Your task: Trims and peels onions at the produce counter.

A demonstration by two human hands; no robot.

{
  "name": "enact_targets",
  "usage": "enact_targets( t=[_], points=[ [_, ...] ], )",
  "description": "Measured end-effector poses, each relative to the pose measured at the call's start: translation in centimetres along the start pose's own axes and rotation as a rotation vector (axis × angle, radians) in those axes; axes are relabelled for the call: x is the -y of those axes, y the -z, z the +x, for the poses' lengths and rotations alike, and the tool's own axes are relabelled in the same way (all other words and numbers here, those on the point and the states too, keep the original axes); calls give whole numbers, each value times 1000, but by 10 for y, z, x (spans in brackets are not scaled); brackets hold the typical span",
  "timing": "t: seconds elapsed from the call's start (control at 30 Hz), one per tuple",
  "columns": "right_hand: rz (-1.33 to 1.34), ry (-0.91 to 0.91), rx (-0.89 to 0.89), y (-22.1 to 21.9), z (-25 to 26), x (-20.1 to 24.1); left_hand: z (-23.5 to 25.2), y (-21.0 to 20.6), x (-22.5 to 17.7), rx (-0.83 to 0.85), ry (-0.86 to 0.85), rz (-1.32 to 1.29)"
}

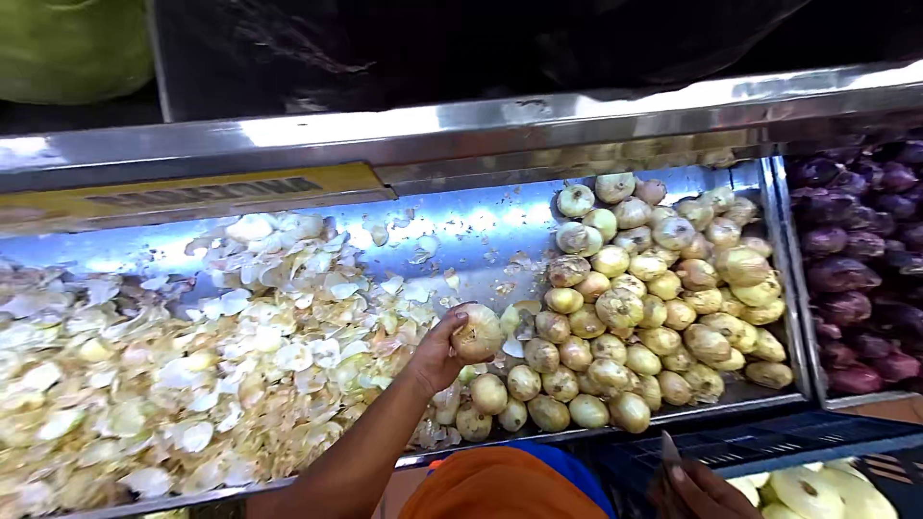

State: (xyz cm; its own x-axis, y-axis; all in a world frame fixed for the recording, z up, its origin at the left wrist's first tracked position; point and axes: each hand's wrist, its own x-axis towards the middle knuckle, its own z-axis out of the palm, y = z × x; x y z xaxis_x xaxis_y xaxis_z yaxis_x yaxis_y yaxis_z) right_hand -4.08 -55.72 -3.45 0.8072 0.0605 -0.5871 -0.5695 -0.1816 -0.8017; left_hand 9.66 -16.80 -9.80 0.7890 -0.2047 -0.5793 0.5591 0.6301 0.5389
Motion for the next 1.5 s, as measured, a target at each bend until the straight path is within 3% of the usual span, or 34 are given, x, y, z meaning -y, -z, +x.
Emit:
enact_targets(
  t=[0.17,0.33,0.6,0.73,0.87,1.03,1.13,1.2,1.3,1.4,1.5],
  points=[
    [-741,281,234,-87,78,67,-27,-1,10,-29,-10,90],
    [-1332,611,126,-144,110,109,-49,-5,6,-34,-12,275],
    [-1757,397,286,-164,108,157,-63,-4,3,-25,31,522],
    [-1817,503,439,-163,115,161,-61,-6,3,61,66,678],
    [-1692,758,634,-156,125,146,-60,-10,6,136,102,782],
    [-1517,1020,547,-149,126,117,-56,-4,6,95,124,694],
    [-1407,995,451,-135,123,118,-57,0,-5,83,90,686],
    [-1385,852,362,-123,129,134,-61,2,-16,144,100,690],
    [-1483,672,379,-120,138,157,-69,3,-25,262,156,654],
    [-1513,737,524,-129,141,167,-73,2,-24,319,161,656],
    [-1507,1036,571,-132,146,167,-79,-3,-21,296,117,702]
  ],
)
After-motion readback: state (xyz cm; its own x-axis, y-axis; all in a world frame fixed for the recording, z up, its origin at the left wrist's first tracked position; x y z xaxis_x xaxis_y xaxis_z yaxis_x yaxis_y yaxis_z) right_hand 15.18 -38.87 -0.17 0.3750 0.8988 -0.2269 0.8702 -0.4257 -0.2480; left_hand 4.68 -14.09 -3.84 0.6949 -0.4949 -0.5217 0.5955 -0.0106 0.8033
